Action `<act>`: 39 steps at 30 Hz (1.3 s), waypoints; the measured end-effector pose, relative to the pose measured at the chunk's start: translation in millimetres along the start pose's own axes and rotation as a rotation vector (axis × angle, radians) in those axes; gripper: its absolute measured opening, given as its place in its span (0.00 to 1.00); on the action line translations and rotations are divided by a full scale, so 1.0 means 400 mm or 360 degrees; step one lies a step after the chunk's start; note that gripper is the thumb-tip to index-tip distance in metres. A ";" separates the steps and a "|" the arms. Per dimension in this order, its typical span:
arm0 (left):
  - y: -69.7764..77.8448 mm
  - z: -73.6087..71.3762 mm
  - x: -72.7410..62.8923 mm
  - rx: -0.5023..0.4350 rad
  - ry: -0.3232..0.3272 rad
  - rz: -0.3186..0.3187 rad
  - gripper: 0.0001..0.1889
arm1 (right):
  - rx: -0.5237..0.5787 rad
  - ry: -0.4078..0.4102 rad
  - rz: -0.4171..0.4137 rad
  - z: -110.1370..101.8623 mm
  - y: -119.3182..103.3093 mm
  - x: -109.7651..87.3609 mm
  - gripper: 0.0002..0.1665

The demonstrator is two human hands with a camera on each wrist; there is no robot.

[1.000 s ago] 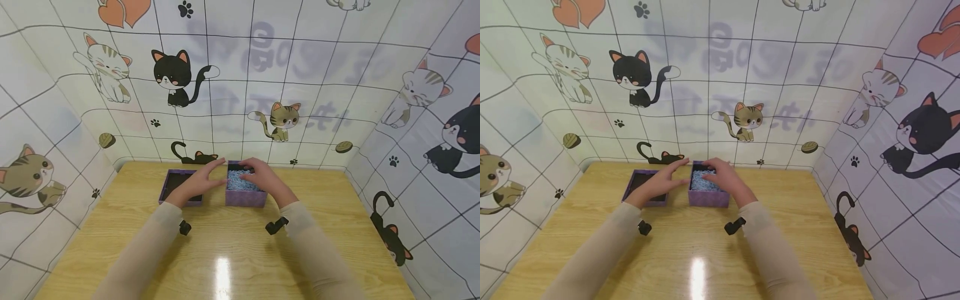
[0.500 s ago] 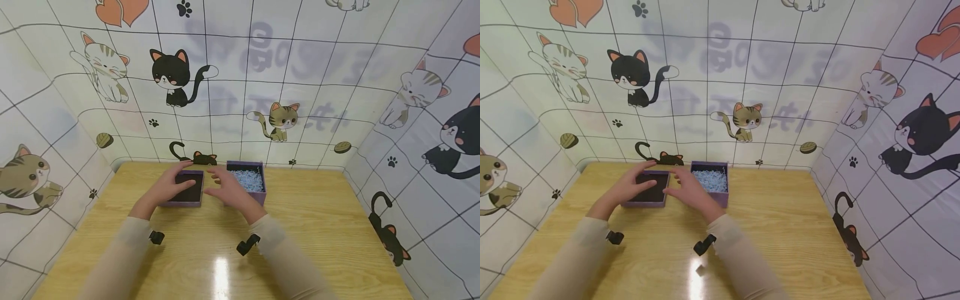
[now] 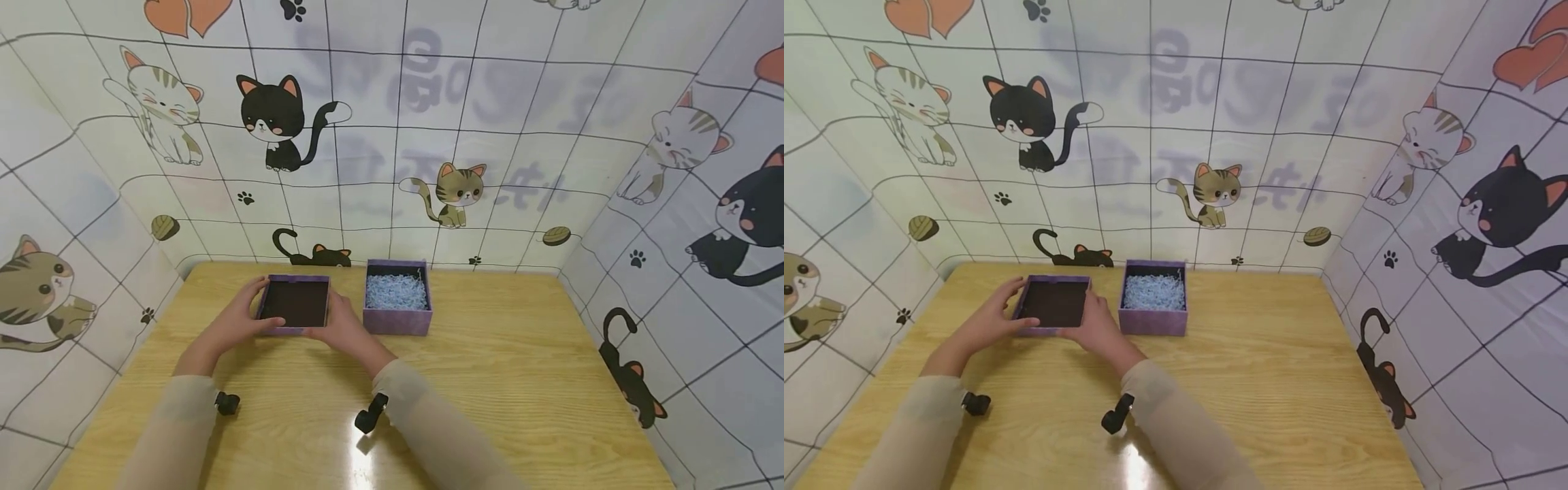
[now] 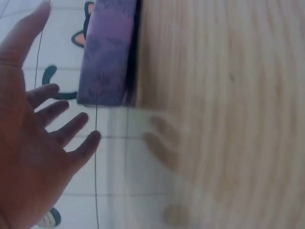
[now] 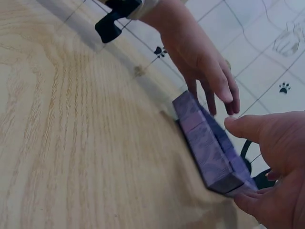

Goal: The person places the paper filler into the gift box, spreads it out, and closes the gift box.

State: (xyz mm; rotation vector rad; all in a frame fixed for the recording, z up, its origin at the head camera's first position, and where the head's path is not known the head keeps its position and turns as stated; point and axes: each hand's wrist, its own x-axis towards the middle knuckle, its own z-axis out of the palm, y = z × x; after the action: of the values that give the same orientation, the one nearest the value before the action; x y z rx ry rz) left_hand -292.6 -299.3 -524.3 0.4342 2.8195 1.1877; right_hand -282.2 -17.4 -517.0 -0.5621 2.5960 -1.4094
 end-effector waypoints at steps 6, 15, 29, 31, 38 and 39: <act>-0.032 0.002 -0.022 -0.0211 -0.0100 -0.0139 0.66 | 0.0247 -0.0001 0.0061 0.035 0.050 0.021 0.59; -0.052 0.014 -0.022 -0.0304 -0.0140 -0.0090 0.61 | 0.0287 0.0024 0.0067 0.058 0.085 0.044 0.58; -0.021 0.007 -0.014 -0.0458 0.0044 -0.0041 0.59 | 0.0527 0.0146 0.0103 0.035 0.075 0.031 0.61; -0.008 0.001 -0.012 -0.0443 0.0087 -0.0006 0.59 | 0.0529 0.0172 0.0097 0.023 0.062 0.025 0.61; 0.026 -0.014 -0.020 -0.0412 0.0164 0.0080 0.56 | 0.0370 0.0179 0.0024 -0.010 0.028 0.016 0.59; 0.029 -0.015 -0.021 -0.0409 0.0180 0.0098 0.55 | 0.0339 0.0174 0.0004 -0.014 0.024 0.015 0.58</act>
State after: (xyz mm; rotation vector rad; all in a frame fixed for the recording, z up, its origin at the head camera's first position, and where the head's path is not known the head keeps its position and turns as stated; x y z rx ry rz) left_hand -282.7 -298.1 -512.5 0.4514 2.7068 1.6093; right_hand -292.0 -10.5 -521.4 -0.4637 2.4795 -1.7341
